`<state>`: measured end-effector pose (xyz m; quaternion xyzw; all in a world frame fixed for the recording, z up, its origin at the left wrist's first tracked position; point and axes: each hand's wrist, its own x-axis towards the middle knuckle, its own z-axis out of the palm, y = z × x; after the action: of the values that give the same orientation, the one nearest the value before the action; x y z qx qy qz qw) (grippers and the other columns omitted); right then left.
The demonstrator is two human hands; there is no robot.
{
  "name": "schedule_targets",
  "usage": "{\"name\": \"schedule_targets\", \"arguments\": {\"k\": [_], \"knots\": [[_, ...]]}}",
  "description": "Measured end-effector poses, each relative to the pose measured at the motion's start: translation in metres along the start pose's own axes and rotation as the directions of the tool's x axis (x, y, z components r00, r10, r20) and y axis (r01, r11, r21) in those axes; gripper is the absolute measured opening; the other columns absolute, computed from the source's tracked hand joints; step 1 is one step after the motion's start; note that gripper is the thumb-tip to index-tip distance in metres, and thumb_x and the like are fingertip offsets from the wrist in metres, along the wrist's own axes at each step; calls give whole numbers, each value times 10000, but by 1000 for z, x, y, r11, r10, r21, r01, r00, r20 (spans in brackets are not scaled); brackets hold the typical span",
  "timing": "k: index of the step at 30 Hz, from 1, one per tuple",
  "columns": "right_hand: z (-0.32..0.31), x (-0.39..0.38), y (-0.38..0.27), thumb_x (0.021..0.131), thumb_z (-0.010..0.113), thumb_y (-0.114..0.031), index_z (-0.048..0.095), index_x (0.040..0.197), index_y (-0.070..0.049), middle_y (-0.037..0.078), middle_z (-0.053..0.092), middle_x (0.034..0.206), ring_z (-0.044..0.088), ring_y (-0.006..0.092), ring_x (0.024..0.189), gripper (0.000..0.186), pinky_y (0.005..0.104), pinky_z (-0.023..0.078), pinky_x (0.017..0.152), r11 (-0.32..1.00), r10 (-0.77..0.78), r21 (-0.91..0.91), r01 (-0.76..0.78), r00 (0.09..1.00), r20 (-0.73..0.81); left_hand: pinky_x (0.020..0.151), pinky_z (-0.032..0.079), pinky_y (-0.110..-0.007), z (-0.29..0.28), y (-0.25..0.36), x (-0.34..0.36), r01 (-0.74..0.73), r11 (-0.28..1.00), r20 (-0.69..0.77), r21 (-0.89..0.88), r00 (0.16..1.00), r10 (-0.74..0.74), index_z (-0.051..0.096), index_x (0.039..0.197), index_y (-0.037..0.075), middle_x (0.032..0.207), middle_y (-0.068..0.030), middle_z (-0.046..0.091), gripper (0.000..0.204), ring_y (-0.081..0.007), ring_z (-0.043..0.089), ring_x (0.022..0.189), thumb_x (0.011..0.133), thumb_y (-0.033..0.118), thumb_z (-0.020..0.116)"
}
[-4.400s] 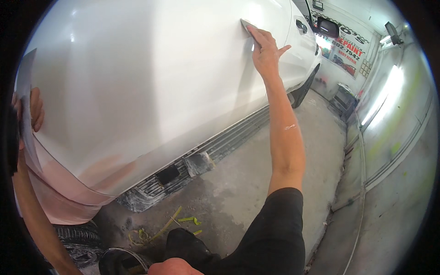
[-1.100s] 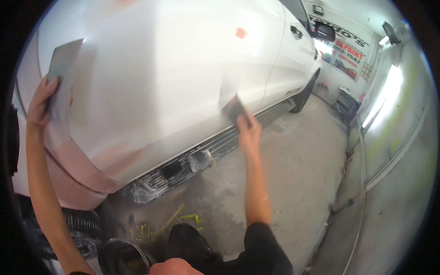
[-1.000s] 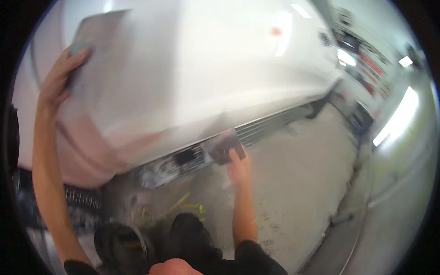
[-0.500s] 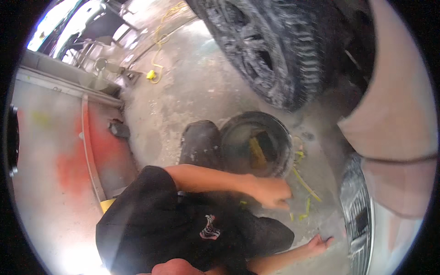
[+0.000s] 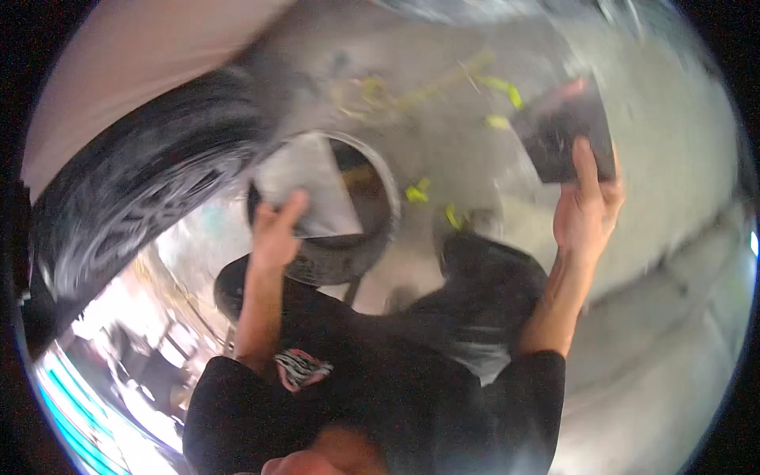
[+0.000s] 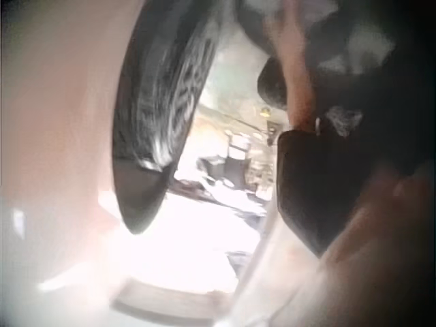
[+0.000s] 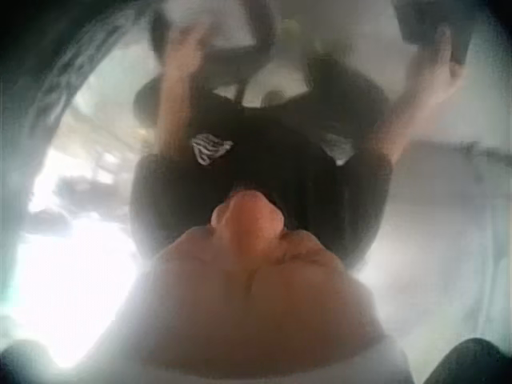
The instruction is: Sanding the side panel of a white pickup truck using a sanding block and water.
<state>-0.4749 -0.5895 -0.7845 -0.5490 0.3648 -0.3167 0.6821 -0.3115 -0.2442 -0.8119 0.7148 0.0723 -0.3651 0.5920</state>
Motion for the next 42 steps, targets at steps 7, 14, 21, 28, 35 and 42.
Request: {"name": "schedule_targets", "arguments": {"k": [7, 14, 21, 28, 35, 42], "knots": [[-72, -80, -31, 970, 564, -4, 569, 1273, 96, 195, 650, 1208, 637, 246, 1089, 319, 353, 488, 983, 945, -273, -281, 167, 876, -397, 864, 534, -356, 28, -34, 22, 45, 994, 121, -103, 992, -33, 563, 1272, 2, 1186, -95, 639, 353, -203, 638, 1029, 953, 128, 647], [-72, -97, -34, 974, 534, 3, 556, 1276, 105, 220, 628, 1250, 614, 254, 1154, 320, 379, 474, 1029, 939, -316, -270, 213, 844, -433, 874, 509, -317, 38, -33, 4, 132, 984, -140, -122, 979, -148, 593, 1203, -30, 1122, -92, 660, 316, -163, 632, 979, 934, 114, 677], [-77, -88, -28, 956, 570, -5, 575, 1252, 100, 198, 650, 1208, 628, 257, 1112, 314, 380, 470, 1006, 988, -137, -124, 96, 914, -383, 899, 535, -415, 61, -44, -20, 204, 898, -84, -390, 963, -256, 547, 1285, -10, 1186, -113, 630, 429, -245, 636, 1067, 945, 223, 666], [-71, -80, -20, 899, 510, 72, 543, 1300, 69, 160, 618, 1256, 597, 238, 1158, 402, 378, 464, 1008, 997, -4, -75, -4, 995, -104, 947, 507, -442, 73, -39, -37, 150, 879, -8, -453, 985, -172, 547, 1319, 50, 1216, -71, 629, 442, -235, 623, 1097, 942, 242, 673], [-7, -119, -15, 715, 463, 138, 567, 1336, -59, 181, 601, 1260, 569, 350, 1212, 661, 395, 453, 1031, 830, -290, -219, 513, 732, 617, 967, 495, -415, 112, -48, -42, -44, 831, 98, -554, 988, 117, 548, 1309, 73, 1214, -52, 629, 412, -219, 614, 1099, 955, 250, 663], [-23, -150, 12, 765, 579, 21, 542, 1376, -138, 146, 514, 1329, 514, 336, 1246, 633, 534, 429, 1046, 74, -231, -558, 827, 558, 797, 942, 509, -371, 103, -34, -63, -179, 765, 75, -619, 956, 284, 552, 1282, 56, 1216, -47, 625, 347, -191, 622, 1079, 978, 203, 633]]}}
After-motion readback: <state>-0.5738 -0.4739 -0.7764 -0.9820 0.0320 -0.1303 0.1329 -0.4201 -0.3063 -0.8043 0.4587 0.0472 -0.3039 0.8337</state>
